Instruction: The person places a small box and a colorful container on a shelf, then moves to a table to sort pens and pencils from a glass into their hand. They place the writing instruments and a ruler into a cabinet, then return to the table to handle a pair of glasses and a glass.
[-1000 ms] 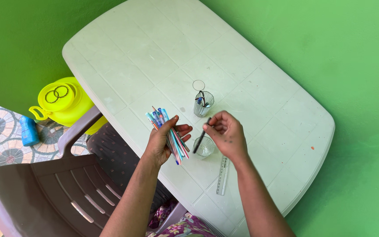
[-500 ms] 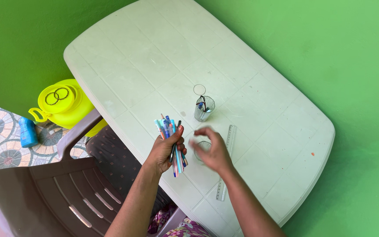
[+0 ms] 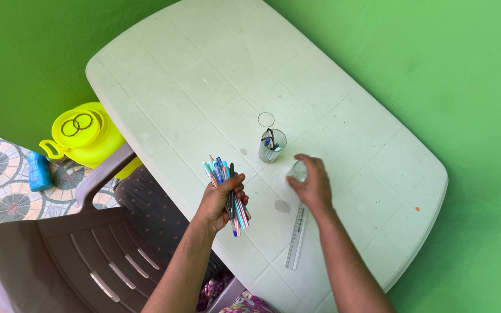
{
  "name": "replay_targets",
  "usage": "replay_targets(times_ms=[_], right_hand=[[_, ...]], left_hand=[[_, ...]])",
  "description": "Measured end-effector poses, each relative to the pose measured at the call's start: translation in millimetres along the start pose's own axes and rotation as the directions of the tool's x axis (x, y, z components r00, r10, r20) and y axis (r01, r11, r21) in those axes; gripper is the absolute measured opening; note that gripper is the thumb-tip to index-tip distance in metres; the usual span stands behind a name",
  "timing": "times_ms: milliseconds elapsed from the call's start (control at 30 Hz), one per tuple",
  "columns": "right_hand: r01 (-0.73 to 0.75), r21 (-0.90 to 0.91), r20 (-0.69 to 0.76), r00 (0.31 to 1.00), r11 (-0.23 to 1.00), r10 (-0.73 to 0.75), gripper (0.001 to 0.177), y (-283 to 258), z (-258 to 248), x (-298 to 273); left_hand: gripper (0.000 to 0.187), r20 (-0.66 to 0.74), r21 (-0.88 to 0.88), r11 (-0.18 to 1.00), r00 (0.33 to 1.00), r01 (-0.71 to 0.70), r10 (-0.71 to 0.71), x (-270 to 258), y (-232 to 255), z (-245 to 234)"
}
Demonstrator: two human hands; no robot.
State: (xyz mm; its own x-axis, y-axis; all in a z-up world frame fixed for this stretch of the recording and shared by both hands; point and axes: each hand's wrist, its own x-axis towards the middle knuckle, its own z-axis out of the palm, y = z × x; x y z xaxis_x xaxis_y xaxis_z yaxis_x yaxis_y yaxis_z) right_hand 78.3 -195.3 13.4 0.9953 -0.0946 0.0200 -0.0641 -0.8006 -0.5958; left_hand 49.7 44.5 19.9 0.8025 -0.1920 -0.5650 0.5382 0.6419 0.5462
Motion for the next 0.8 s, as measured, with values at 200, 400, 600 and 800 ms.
replay_targets(times_ms=[200, 400, 600, 800], right_hand=[[0.048, -0.126, -0.044, 0.998, 0.991, -0.054, 0.067, -10, -9, 19], [0.407, 0.096, -0.136, 0.909, 0.908, -0.393, 0.042, -53, 2, 24], [0.396, 0.132, -0.095, 0.918, 0.909, -0.386, 0.017, -67, 16, 51], [0.456, 0.304, -0.234, 0.887, 0.836, -0.399, 0.019, -85, -36, 49]], left_hand=[[0.018, -0.024, 0.061, 0.998, 1.0, 0.018, -0.017, -1, 2, 3], [0.022, 0.027, -0.006, 0.999, 0.998, 0.052, -0.052, 2, -1, 0], [0.024, 0.077, -0.05, 0.997, 0.995, 0.064, -0.06, 5, -3, -3], [0.031, 0.1, -0.116, 0.99, 0.993, 0.077, -0.066, 7, -1, -16]])
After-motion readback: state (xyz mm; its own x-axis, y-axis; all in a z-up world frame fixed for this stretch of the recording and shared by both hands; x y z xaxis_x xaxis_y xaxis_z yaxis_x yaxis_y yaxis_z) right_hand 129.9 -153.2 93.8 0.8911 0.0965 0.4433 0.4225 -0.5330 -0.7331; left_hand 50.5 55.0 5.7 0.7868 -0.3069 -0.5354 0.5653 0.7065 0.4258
